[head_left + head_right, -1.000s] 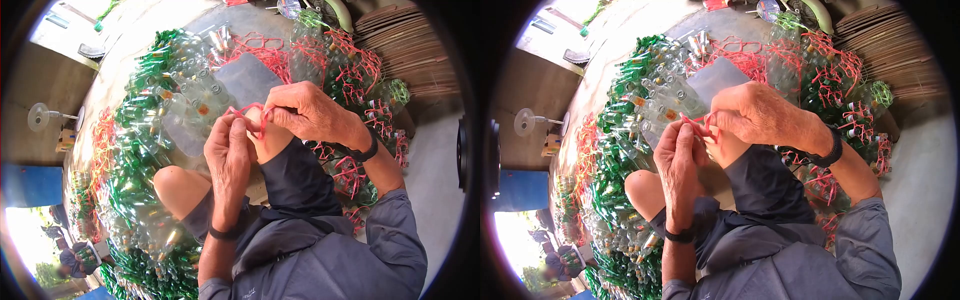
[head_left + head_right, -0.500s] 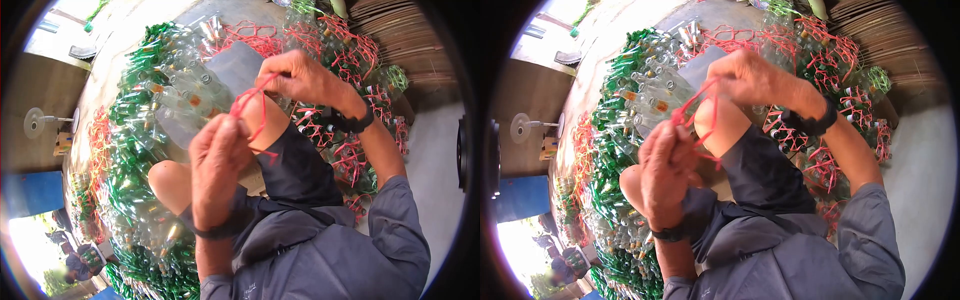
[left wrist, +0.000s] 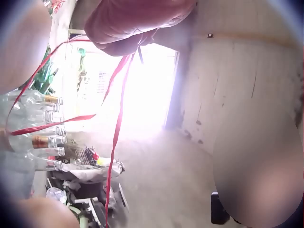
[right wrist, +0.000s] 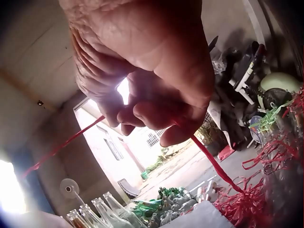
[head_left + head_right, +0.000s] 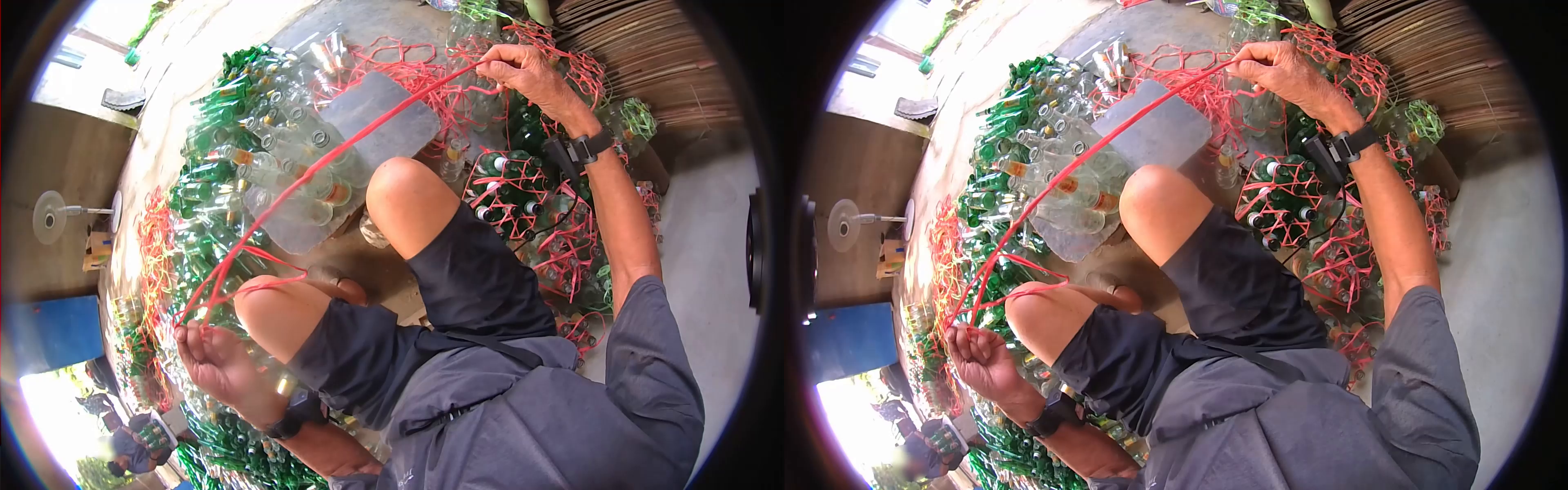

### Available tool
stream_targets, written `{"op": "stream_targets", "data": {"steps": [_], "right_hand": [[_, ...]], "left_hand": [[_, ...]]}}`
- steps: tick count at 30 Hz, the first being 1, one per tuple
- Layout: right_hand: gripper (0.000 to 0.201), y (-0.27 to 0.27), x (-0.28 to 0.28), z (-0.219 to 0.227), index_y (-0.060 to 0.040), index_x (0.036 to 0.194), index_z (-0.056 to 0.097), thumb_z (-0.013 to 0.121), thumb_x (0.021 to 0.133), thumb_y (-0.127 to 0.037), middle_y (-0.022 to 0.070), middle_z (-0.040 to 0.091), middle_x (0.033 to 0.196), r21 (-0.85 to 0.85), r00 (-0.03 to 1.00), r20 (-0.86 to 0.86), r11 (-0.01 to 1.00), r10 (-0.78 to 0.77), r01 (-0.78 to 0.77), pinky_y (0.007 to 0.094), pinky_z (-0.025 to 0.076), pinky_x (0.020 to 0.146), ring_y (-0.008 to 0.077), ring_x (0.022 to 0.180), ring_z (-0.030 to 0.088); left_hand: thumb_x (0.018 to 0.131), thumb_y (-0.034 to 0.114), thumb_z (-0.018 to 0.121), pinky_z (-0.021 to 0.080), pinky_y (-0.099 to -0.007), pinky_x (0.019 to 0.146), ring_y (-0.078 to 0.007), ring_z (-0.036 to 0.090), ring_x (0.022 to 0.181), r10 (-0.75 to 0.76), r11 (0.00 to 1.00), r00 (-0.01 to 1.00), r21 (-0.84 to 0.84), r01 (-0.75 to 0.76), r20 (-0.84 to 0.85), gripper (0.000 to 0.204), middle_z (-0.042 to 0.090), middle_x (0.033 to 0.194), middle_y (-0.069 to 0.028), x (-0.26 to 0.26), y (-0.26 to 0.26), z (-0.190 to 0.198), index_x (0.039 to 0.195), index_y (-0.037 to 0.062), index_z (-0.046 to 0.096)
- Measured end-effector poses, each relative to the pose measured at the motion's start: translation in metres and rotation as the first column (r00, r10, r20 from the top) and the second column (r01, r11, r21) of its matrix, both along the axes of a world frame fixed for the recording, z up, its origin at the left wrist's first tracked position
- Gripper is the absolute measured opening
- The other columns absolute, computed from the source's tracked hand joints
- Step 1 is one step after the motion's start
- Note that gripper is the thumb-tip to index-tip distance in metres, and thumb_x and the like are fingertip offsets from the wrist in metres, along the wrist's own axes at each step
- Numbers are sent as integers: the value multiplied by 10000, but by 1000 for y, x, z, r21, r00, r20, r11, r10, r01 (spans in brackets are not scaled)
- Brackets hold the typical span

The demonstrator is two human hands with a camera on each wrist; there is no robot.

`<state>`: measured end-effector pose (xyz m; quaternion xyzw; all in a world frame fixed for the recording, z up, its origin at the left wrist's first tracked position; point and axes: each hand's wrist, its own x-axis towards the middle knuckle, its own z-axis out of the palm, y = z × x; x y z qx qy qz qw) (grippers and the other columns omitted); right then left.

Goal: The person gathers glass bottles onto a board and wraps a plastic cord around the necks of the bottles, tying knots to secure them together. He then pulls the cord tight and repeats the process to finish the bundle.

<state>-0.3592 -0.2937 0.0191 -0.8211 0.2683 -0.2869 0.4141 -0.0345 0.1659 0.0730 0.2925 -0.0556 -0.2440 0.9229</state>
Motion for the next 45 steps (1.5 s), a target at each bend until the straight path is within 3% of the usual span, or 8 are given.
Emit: {"op": "stream_targets", "data": {"steps": [4,9,15,17,22,33,37,45], "right_hand": [[228,1,-2,7,-33,981,730,664,974,-251,-48,605,755,-70,999,-38,998,-14,11,246,481,623,36,701,538],[245,33,8,37,-13,984,718,642,989,-246,-37,622,760,-63,991,-133,997,30,-39,238,446,662,41,745,532],[195,79,35,55,-11,1006,709,635,1000,-191,-24,620,766,-112,951,-184,955,250,-273,228,451,650,37,715,543],[203,98,42,61,-2,1033,690,619,1011,-191,-16,626,777,112,929,-163,942,332,-317,243,472,663,57,723,571],[187,111,52,57,24,1000,662,608,998,-156,83,629,763,-183,908,-197,896,369,-404,309,491,685,142,733,594],[174,93,54,34,1,961,675,610,995,-157,17,623,745,-21,908,-111,913,403,-408,267,464,638,74,697,544],[180,69,43,20,-7,956,685,623,998,-170,-33,615,737,237,941,-64,921,331,-308,232,438,579,35,660,530],[166,33,22,-14,-19,977,706,672,972,-182,-68,600,740,150,972,-75,966,222,-209,211,427,616,13,700,520]], "left_hand": [[1083,144,432,252,-246,466,-56,204,463,-160,972,987,-174,160,18,249,331,644,37,6,2,-7,852,62,476],[1085,179,452,331,-231,510,-58,276,480,173,938,983,294,-181,53,186,421,690,23,-62,-66,24,1039,38,565],[1068,206,508,370,-189,499,-24,412,539,-327,822,797,569,-25,507,190,716,1086,-153,-105,-124,19,1086,41,599],[1069,188,501,402,-190,517,-30,446,539,-467,731,769,681,57,437,197,719,1005,-130,-123,-153,23,1066,27,615],[1074,176,471,408,-213,504,-43,492,543,-634,682,659,694,230,405,227,709,870,-90,-134,-190,-1,1046,-3,606],[1071,244,499,306,-195,497,-6,365,544,-781,542,611,625,562,128,296,448,652,78,-130,-178,-7,938,19,637],[1058,247,533,246,-195,485,2,305,549,-646,624,751,663,415,138,253,373,650,99,-123,-155,25,935,42,617],[1072,221,474,296,-224,519,-39,294,588,-452,873,838,342,347,305,208,379,753,36,-77,-93,36,1017,31,537]]}}
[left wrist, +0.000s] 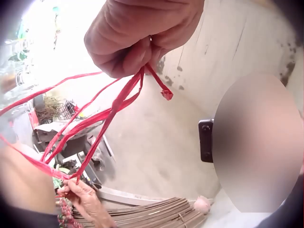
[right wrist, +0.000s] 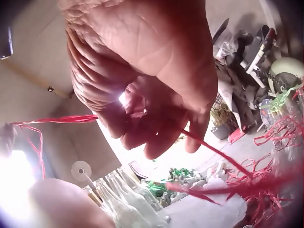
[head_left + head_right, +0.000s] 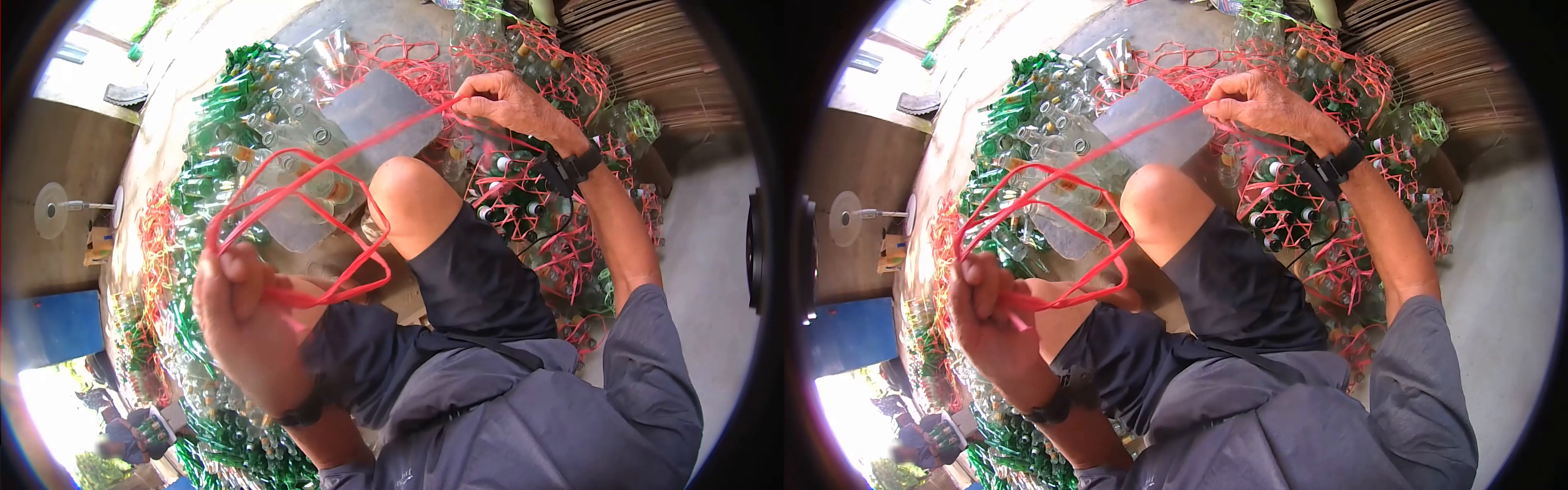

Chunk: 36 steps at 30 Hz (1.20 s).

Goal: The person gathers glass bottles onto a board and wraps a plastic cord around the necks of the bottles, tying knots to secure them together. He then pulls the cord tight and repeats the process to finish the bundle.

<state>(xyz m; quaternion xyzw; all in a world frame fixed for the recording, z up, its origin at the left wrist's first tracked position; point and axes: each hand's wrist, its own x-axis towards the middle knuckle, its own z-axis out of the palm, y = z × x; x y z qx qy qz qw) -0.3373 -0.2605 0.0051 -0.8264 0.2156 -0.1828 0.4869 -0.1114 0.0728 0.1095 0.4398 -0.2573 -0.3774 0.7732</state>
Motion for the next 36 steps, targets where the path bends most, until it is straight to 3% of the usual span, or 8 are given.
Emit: {"op": "stream_targets", "data": {"steps": [13,20,22,26,28,30,32,36], "right_hand": [[162,9,-6,-12,-34,957,724,689,964,-192,-47,646,766,140,997,-71,989,-29,38,217,455,608,30,692,563],[200,-4,-19,-15,-37,947,722,667,976,-228,-52,610,726,121,995,-44,988,-88,93,224,435,583,28,669,537],[212,-4,-19,-9,-36,949,722,664,976,-238,-52,604,721,81,993,-44,990,-110,114,230,429,578,30,662,527],[195,12,-13,19,-28,963,714,639,980,-207,-47,569,710,20,994,-68,996,-89,90,229,397,569,33,663,501],[210,29,-3,39,-27,961,723,652,972,-224,-39,610,717,-26,997,-60,998,-56,55,238,426,579,39,674,539],[198,50,8,58,-23,960,722,647,968,-206,-28,616,722,27,993,-111,999,41,-39,242,443,593,45,677,548],[183,66,17,71,-14,970,717,643,965,-182,-13,617,715,25,993,-82,996,84,-82,263,461,601,59,667,548],[186,96,33,92,25,1026,681,633,996,-152,48,649,801,-84,971,-21,967,239,-240,285,490,703,112,756,587]], "left_hand": [[1077,162,424,299,-241,591,-44,288,606,-104,932,970,-362,19,-218,146,334,753,32,55,53,-4,1012,43,478],[1063,113,471,299,-245,482,-70,294,530,415,835,827,-201,-512,-381,170,373,664,28,92,95,-5,901,63,477],[1054,104,487,310,-234,480,-64,252,503,468,835,864,-227,-501,-184,185,391,670,29,107,113,-19,873,65,502],[1071,130,465,318,-234,483,-78,346,551,454,858,877,-189,-478,-159,182,425,693,12,82,94,-15,914,50,509],[1078,174,473,342,-221,492,-60,385,576,374,900,920,-191,-391,-119,190,580,790,-18,56,66,-15,969,47,565],[1076,208,492,370,-193,497,-27,399,565,738,592,584,92,-801,338,202,711,988,-89,13,19,-11,1041,52,615],[1071,223,505,385,-170,498,-6,381,533,410,840,800,161,-518,439,227,722,1152,-149,-4,11,-9,1105,40,635],[1074,204,494,350,-164,478,8,352,508,257,943,869,88,-321,422,217,725,1142,-170,-40,-34,-20,1104,37,630]]}}
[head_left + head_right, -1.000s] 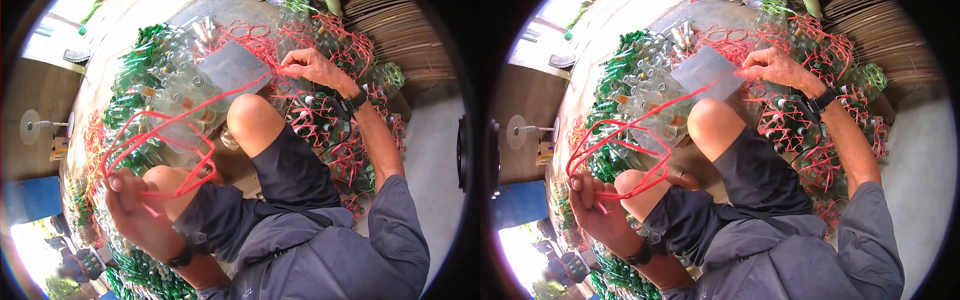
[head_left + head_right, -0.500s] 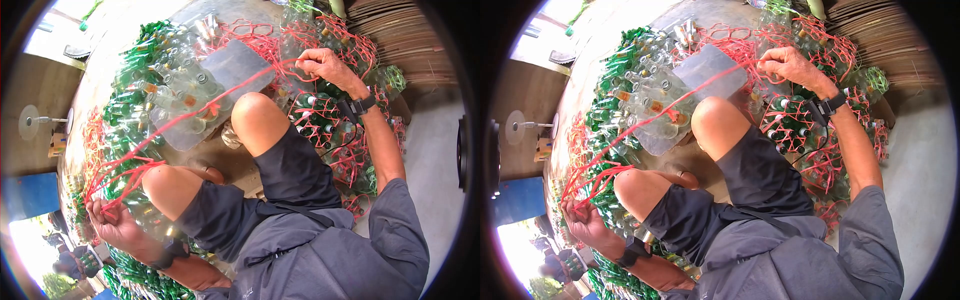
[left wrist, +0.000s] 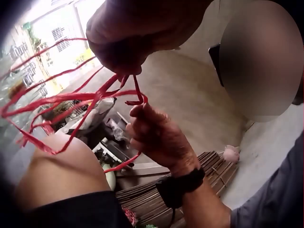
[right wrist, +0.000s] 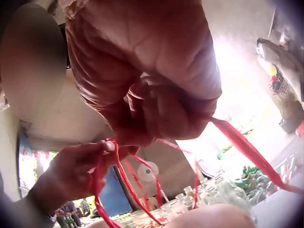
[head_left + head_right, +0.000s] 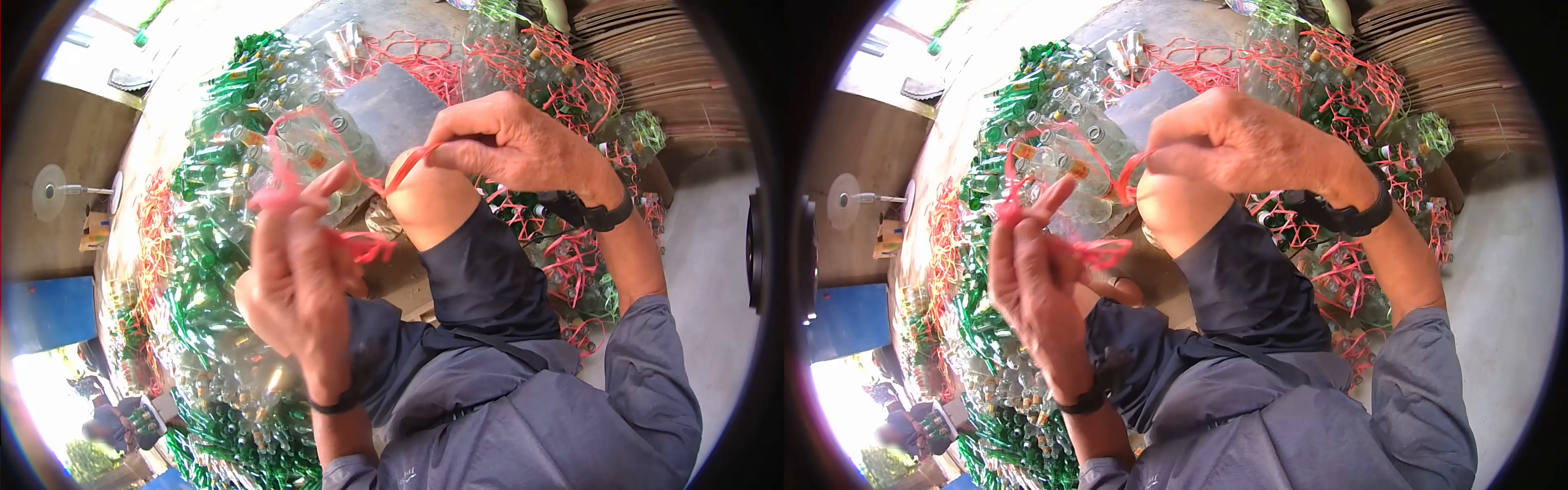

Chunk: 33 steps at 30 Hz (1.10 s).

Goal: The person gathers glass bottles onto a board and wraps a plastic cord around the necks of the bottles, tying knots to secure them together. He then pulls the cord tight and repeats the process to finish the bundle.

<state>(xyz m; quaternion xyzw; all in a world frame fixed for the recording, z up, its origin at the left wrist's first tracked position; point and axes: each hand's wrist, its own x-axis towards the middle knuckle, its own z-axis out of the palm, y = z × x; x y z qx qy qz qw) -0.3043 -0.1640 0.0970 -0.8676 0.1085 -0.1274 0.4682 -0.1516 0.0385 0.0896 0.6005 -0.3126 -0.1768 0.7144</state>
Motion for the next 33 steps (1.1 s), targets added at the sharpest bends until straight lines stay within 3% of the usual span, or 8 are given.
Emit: {"op": "stream_targets", "data": {"steps": [5,12,16,19,25,26,28,33], "right_hand": [[160,6,14,-1,22,1015,679,645,976,-130,96,644,799,-92,980,162,991,112,-98,304,487,701,152,743,588],[178,-21,9,-13,22,931,681,688,949,-155,35,623,726,-54,994,89,997,67,-63,294,471,642,100,695,556],[271,-58,-5,-33,0,903,679,665,985,-258,-48,552,703,-8,995,41,996,-94,94,247,420,595,47,672,500],[306,-88,-22,-44,-17,897,678,650,995,-306,-61,509,686,-45,985,18,984,-170,170,241,395,578,36,655,467],[426,-121,-55,-56,-59,787,672,665,975,-442,-81,446,635,-40,964,-6,963,-265,265,249,300,513,32,588,363],[426,-122,-59,-55,-59,787,672,665,975,-442,-81,446,635,-43,963,-5,963,-268,267,249,300,513,32,588,363],[390,-121,-65,-51,-58,809,701,653,992,-398,-84,468,636,-103,940,-90,941,-330,321,230,292,514,22,586,372],[342,-106,-63,-53,-29,852,692,641,996,-334,-73,471,617,-14,942,-54,943,-332,332,231,312,508,23,563,391]], "left_hand": [[1075,191,497,338,-197,510,-14,398,561,-199,955,970,192,224,-141,215,509,696,35,-7,-29,-10,1027,13,608],[1055,229,550,283,-187,453,-12,346,519,-290,893,864,209,399,-411,237,398,615,76,5,-13,-8,998,18,641],[1054,248,542,262,-197,423,-16,294,496,-15,961,898,243,135,-440,239,387,661,78,15,12,4,966,34,598],[1071,245,493,310,-200,465,-27,330,544,-103,987,934,82,139,-342,228,380,704,56,46,42,-4,984,46,562],[1070,193,486,406,-231,555,-38,361,591,121,921,728,-197,-335,-675,171,420,740,29,106,97,-17,1000,53,555],[1070,193,486,406,-231,555,-38,361,591,117,922,728,-199,-333,-675,171,420,740,29,122,111,-24,1000,53,555],[1069,185,487,415,-235,564,-45,363,569,-321,869,730,-494,-26,-603,169,427,718,33,153,142,-43,982,55,552],[1060,100,464,391,-215,619,-39,369,592,-264,854,720,-502,-134,-642,158,376,696,24,152,147,-38,932,41,534]]}}
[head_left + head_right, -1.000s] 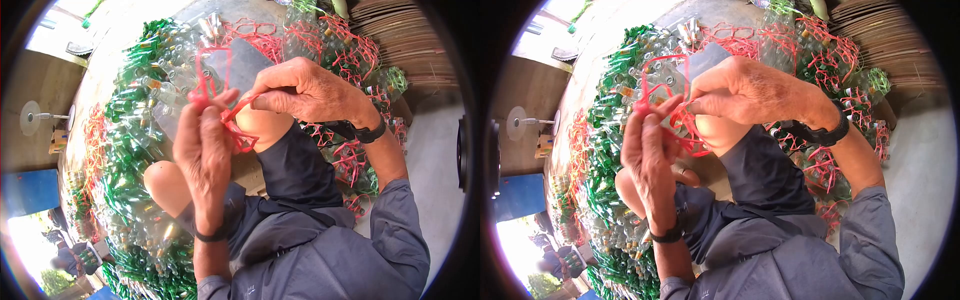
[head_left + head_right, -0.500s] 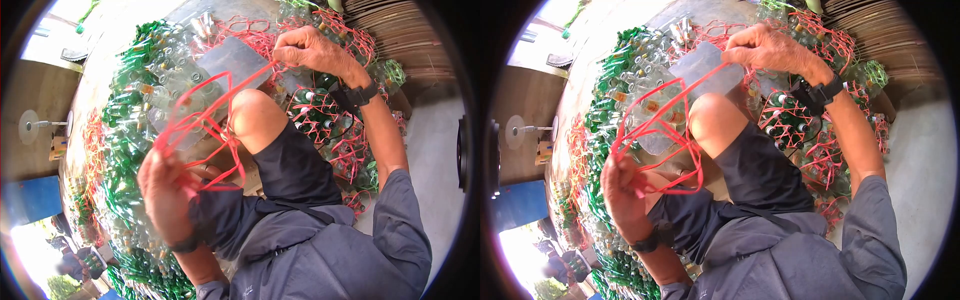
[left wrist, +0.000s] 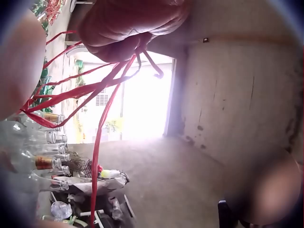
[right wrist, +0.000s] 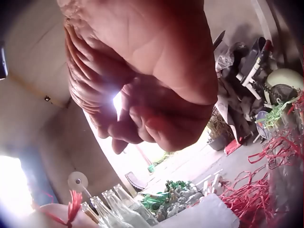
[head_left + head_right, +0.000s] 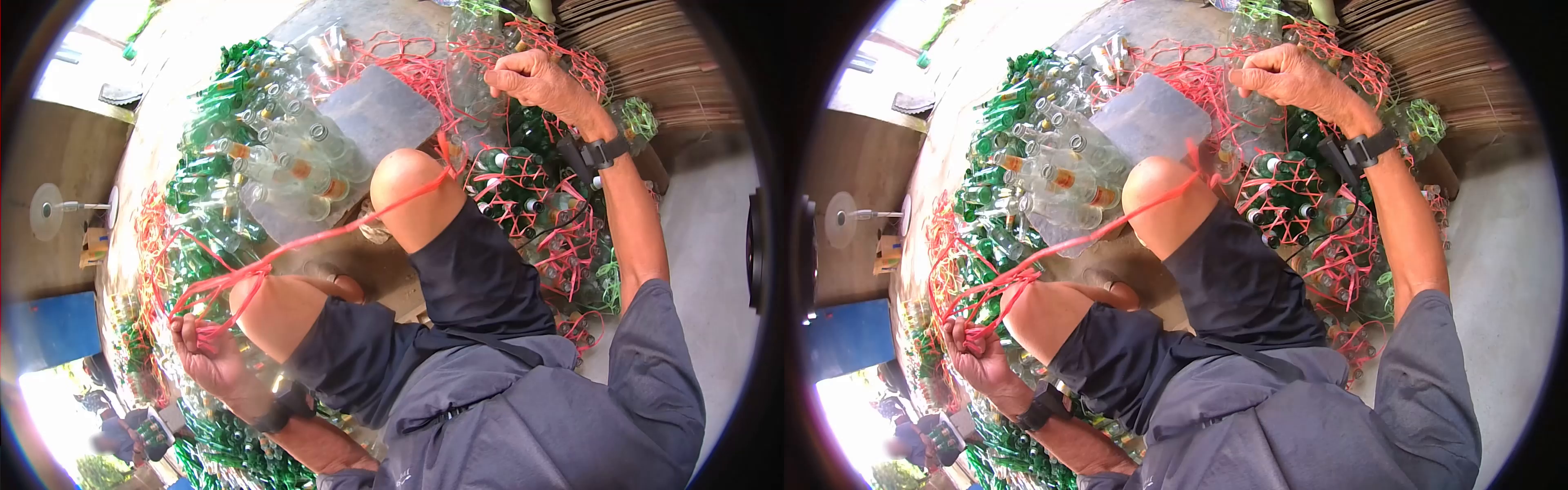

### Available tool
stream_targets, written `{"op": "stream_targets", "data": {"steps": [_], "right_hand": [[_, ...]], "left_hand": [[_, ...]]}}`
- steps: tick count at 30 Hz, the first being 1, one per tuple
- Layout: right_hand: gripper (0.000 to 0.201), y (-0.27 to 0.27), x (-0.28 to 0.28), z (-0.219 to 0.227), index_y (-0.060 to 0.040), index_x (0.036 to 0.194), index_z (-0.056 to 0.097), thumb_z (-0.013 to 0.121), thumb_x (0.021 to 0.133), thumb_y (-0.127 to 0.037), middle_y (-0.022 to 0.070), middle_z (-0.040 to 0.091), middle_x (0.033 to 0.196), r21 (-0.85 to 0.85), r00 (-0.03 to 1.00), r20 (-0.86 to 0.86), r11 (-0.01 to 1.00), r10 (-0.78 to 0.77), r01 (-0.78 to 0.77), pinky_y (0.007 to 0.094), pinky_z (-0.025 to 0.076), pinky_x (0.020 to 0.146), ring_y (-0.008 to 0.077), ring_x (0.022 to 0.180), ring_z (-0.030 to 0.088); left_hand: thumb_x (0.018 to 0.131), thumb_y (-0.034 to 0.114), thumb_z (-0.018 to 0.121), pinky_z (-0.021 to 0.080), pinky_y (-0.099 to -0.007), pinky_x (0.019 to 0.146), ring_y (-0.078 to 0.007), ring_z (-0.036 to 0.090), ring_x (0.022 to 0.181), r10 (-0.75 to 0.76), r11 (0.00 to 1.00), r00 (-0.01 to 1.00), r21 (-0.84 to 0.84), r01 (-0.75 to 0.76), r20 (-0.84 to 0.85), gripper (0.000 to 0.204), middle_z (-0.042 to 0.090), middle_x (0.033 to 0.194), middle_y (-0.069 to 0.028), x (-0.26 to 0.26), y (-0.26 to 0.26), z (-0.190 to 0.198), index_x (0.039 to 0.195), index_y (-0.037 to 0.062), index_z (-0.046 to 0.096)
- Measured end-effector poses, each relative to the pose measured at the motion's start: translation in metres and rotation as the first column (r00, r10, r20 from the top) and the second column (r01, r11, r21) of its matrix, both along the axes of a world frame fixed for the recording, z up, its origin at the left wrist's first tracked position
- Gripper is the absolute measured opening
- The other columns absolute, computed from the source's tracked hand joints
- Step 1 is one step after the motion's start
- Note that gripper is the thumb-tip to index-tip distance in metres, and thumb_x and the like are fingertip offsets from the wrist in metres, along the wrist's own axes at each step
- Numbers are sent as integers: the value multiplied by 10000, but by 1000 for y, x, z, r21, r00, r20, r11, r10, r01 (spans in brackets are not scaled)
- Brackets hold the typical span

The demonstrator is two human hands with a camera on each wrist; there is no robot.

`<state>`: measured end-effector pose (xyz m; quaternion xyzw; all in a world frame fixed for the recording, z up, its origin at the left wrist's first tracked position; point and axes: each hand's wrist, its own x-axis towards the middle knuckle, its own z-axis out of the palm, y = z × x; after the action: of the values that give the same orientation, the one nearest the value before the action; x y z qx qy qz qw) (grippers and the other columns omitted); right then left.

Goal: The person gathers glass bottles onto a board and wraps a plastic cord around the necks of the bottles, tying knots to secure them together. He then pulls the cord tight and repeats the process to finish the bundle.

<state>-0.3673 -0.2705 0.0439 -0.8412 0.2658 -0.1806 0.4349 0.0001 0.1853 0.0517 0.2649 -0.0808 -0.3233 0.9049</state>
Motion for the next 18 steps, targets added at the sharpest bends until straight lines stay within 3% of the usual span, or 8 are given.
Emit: {"op": "stream_targets", "data": {"steps": [3,5,6,7,9,11,17,18], "right_hand": [[194,8,12,-23,-11,938,703,646,987,-190,-57,576,739,-70,992,104,995,75,-68,221,397,591,17,680,492],[135,19,17,-31,-5,1017,690,647,962,-121,-31,639,874,164,994,56,982,90,-98,219,457,686,31,796,547],[159,23,23,-37,-6,1079,676,649,935,-68,-14,662,953,177,981,95,967,170,-185,237,496,751,51,861,581],[221,27,22,-39,3,1113,662,676,903,-64,20,667,1020,248,979,15,948,202,-200,275,522,812,96,923,617],[281,40,27,-44,10,1140,648,691,869,-51,54,662,1037,147,943,-126,946,308,-289,309,534,843,147,963,639],[307,52,32,-52,3,1146,644,703,848,-36,89,653,1054,236,910,-171,912,378,-335,332,541,858,171,1007,634],[176,54,29,-67,15,1067,652,675,909,-57,36,672,915,235,946,-151,940,288,-249,299,537,818,121,886,639],[139,51,27,-65,14,1043,656,660,931,-69,22,668,873,295,958,-108,929,266,-225,295,534,809,111,865,635]], "left_hand": [[1057,91,468,391,-198,620,-35,370,587,73,996,993,41,-77,92,150,383,695,24,-9,-1,13,934,42,539],[1050,86,482,402,-187,621,-31,376,580,110,994,992,20,-112,62,132,388,696,27,-8,5,19,940,46,543],[1043,75,494,423,-185,617,-23,398,580,119,992,987,37,-123,107,120,412,703,28,-6,9,20,942,42,550],[1043,75,494,423,-185,617,-23,398,580,120,991,987,40,-125,107,120,412,703,28,-5,14,22,942,42,550],[1038,70,508,441,-190,614,-17,424,594,107,994,990,-7,-107,95,103,440,722,21,-1,23,23,950,36,551],[1034,74,525,448,-193,600,-15,435,590,172,984,977,13,-175,130,84,470,746,14,11,39,14,966,31,550],[1031,84,537,410,-183,531,-17,405,550,194,979,969,25,-200,155,76,479,757,11,15,50,6,981,26,548],[1029,82,539,385,-184,508,-17,397,549,179,982,963,29,-189,201,73,474,754,12,14,51,6,982,28,549]]}}
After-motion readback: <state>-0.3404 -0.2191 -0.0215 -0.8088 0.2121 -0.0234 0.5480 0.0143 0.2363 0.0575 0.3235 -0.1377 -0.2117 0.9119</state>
